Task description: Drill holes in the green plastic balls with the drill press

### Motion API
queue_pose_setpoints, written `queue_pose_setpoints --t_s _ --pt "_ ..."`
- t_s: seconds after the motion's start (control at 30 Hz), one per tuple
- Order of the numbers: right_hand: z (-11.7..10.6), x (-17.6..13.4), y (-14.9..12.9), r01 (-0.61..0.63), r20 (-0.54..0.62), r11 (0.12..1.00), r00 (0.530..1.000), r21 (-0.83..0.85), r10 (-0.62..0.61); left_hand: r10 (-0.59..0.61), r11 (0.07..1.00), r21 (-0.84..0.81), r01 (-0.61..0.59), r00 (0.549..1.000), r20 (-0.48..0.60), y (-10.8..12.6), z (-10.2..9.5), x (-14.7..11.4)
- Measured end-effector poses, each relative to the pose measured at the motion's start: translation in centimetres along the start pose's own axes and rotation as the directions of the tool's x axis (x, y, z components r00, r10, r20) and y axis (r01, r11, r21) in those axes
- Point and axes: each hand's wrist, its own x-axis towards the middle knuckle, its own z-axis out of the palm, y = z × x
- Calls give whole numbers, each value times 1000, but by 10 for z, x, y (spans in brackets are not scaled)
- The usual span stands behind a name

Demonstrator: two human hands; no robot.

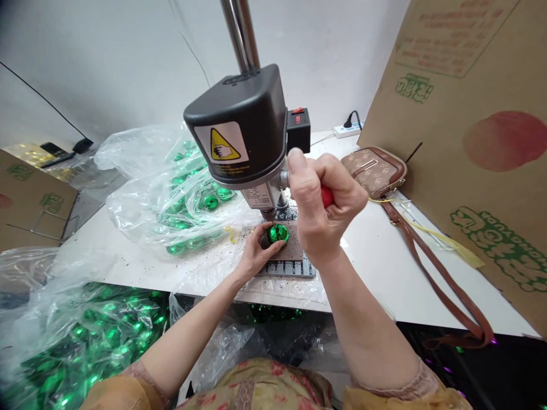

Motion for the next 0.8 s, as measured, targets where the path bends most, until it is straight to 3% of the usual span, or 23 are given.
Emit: queue_pose_setpoints --t_s 0.2,0.6,0.8 --pt "-2 -6 2 87 10 996 996 23 -87 26 1000 -4 -26 1000 8 -1 0 0" --pt "-8 -15 11 138 -12 990 990 42 -137 40 999 -10 -40 999 17 -2 0 0" --pt "-13 -20 14 175 38 980 983 99 -180 29 999 -25 -28 999 28 -1 -1 0"
